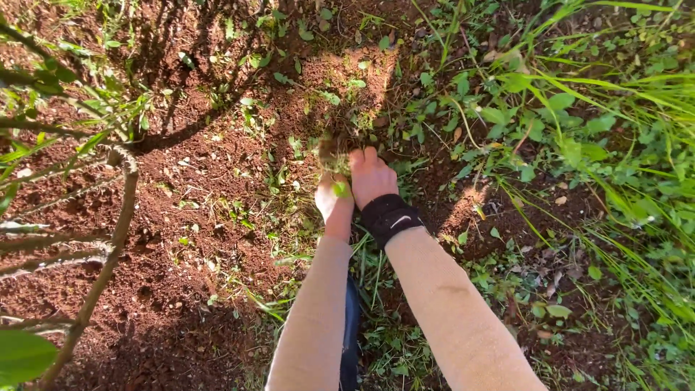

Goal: The person repeatedly pulls weeds by hand from a garden bed near a concrete wall and paved area. They gather the removed weeds into small piles and move them aside, continuing to clear the soil surface throughout the clip.

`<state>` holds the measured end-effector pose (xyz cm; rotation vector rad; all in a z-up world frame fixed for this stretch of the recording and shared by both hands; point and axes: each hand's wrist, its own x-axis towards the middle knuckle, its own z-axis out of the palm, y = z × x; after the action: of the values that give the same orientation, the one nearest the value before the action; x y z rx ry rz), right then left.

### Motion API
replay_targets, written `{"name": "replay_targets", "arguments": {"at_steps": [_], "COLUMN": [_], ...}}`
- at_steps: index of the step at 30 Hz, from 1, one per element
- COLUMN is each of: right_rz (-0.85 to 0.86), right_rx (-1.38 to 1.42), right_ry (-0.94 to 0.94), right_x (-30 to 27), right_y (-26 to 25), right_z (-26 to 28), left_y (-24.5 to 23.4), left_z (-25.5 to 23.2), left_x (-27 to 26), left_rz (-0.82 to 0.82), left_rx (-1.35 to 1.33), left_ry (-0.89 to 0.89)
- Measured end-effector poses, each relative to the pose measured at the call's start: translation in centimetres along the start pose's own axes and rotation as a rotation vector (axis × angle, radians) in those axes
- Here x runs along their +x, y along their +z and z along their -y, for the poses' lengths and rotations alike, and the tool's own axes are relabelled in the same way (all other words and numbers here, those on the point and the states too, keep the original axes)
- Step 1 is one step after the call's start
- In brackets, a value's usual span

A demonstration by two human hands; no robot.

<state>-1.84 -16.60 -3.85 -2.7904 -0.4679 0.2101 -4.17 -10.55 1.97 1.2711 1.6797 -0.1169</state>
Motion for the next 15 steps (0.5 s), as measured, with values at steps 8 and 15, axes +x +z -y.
{"name": "replay_targets", "arguments": {"at_steps": [8,15], "right_rz": [0.420,0.149], "right_rx": [0.450,-0.126], "right_ry": [0.279,-0.228], "right_x": [-5.0,4.7], "right_y": [-5.1,-12.9], "right_z": [-7.4,-5.8], "left_y": [-4.4,4.1], "left_z": [-6.1,5.8], "left_x": [-13.1,-0.5], "left_rz": [0.561,0.291], "left_rx": [0.124,0.945], "left_ry": [-0.082,0.927]}}
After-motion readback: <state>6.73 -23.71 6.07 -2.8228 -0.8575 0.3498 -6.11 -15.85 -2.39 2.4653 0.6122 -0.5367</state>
